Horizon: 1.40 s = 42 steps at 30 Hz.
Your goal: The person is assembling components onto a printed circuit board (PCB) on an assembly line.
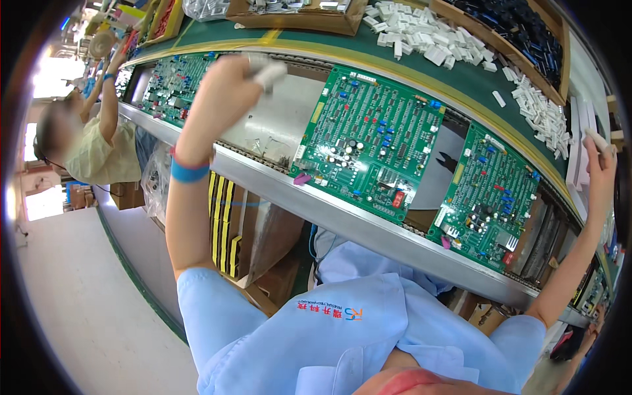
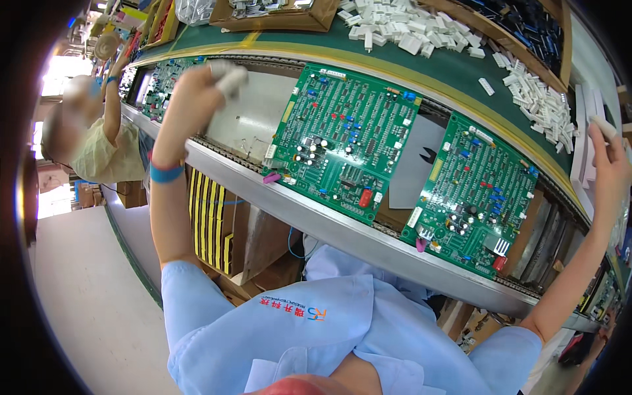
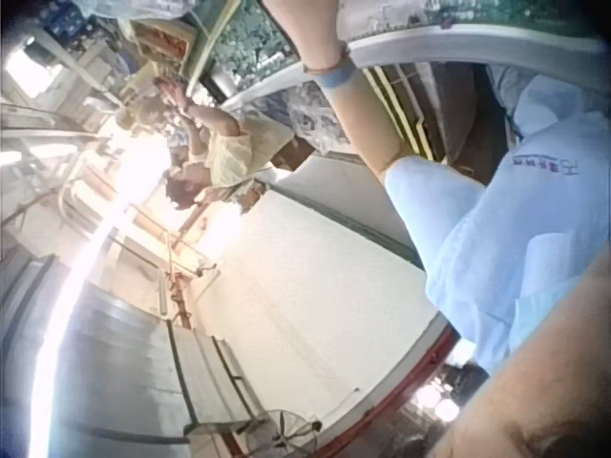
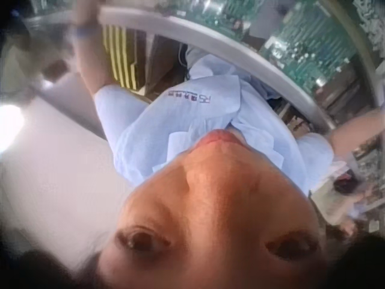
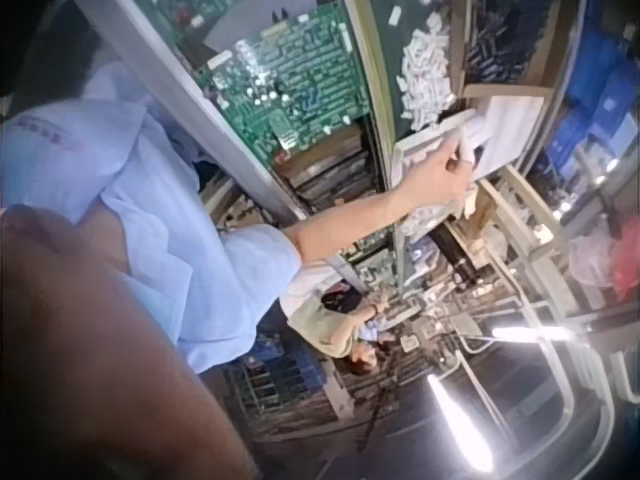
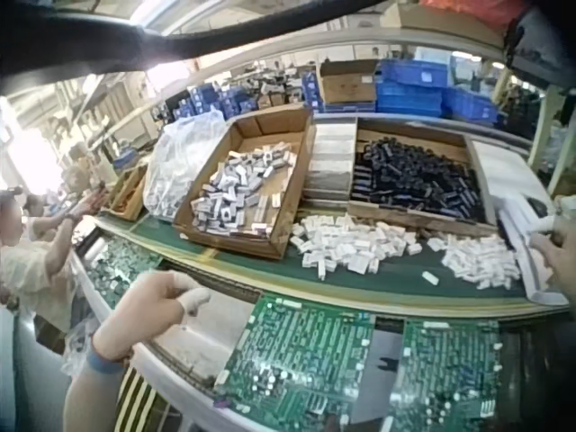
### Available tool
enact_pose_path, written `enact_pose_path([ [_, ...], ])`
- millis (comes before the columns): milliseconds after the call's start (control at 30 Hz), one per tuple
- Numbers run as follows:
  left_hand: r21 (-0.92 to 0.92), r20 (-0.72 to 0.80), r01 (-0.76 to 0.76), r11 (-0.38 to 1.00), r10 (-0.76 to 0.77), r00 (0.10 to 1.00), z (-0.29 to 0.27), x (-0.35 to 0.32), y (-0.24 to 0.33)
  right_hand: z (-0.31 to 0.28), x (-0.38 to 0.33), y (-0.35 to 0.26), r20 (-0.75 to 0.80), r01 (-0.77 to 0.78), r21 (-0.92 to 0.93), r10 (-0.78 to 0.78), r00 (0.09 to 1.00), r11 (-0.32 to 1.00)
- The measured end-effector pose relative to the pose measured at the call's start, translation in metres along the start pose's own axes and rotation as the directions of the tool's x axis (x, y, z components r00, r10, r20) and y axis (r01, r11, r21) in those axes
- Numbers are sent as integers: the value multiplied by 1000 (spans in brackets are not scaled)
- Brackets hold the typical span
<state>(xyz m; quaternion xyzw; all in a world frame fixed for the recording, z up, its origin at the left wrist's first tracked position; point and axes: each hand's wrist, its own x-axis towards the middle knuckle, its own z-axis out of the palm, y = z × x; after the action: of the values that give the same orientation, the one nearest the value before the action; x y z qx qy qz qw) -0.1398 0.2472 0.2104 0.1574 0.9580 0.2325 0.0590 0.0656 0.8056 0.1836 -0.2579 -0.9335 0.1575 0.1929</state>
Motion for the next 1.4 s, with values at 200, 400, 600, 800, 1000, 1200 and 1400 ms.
enact_pose_path([
  [200, 160, -281, -262, 952, 298, 912, 10, 117, 9, -15, -5, 65, -216, 112, -114, -135, 967, 987],
  [400, 576, -203, -282, 768, 468, 860, 23, 225, -74, -17, -23, 88, -320, 99, 29, -85, 943, 995],
  [600, 505, -144, -421, 753, 555, 820, 14, 252, -107, -26, -12, 90, -321, -2, -53, -15, 947, 999],
  [800, 350, -107, -268, 897, 322, 940, 18, 240, -61, 2, 42, 119, -278, 271, -208, -322, 905, 940],
  [1000, 305, -60, -327, 894, 361, 931, 9, 234, -95, 1, 58, 132, -98, 276, -155, -293, 951, 948],
  [1200, 387, -224, -258, 885, 361, 905, -4, 226, -109, -3, 55, 98, -198, 222, -154, -250, 948, 963],
  [1400, 421, -134, -324, 847, 412, 901, -3, 207, -54, -35, -27, -13, -207, 178, 364, -107, 972, 914],
])
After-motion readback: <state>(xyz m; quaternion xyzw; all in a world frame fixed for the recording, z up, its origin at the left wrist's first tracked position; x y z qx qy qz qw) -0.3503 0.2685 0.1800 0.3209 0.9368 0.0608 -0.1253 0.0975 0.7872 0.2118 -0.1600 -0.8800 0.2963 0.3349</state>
